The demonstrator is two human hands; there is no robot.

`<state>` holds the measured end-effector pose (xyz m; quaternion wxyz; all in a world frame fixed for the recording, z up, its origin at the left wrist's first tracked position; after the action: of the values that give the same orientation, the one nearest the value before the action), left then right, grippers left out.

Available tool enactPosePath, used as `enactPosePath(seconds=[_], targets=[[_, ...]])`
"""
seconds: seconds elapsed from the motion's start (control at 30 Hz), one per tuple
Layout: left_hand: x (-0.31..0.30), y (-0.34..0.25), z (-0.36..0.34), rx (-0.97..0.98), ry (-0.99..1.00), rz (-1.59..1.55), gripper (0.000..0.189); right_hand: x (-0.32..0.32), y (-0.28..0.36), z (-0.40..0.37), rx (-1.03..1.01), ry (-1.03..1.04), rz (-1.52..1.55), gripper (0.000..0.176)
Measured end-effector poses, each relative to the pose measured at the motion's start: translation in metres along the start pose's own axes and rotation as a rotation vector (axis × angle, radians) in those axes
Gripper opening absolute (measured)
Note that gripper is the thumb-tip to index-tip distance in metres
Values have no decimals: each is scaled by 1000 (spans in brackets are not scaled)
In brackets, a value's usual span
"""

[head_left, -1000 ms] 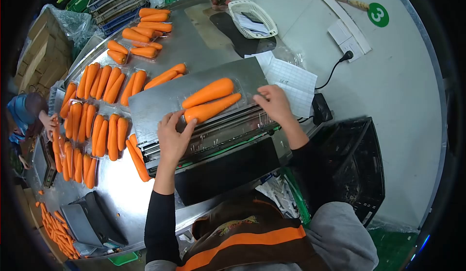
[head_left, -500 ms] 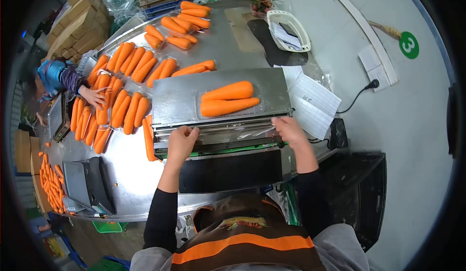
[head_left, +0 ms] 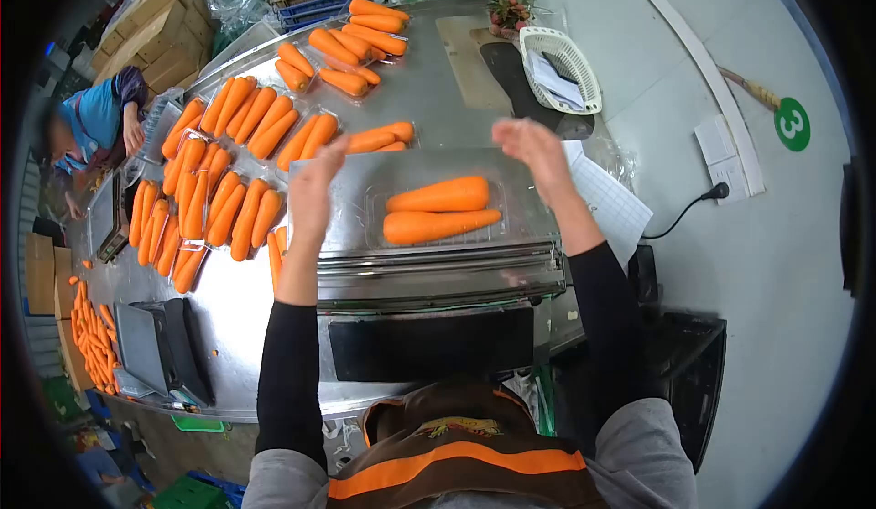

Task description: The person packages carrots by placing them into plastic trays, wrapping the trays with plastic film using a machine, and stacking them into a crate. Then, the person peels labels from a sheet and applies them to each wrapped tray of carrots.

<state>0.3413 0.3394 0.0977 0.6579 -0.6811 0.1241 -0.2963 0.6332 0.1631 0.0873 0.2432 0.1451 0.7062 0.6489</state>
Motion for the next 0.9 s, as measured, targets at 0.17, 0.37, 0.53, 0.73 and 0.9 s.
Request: enactPosePath(seconds=[0.17,0.37,0.53,0.73,0.9], targets=[[30,34,-27,292,232,799,28,16,-48,-13,133,148,-412,40],[21,45,-34,-417,169,208,32,14,-58,-13,412,455,-543,50],[2,56,-62,-373,190,388,37,-6,-59,-52,473,416,-630,49],[-3,52,-70,-172,-90,479,40,-1,-48,-84,6,-211,-734,37],[-7,20,-101,-147,-243,318,44,-7,-8,-144,173,-399,-580,35]])
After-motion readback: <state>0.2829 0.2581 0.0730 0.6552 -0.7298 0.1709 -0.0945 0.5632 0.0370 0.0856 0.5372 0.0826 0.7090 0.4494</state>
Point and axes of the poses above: each hand's wrist, its own z-axis towards the middle knuckle, its own x-axis out of the palm, y = z × x, the point moved 9 cm from there along z, towards the middle knuckle, and after that the axes turned 12 degrees about -z, right-handed, at the moved point
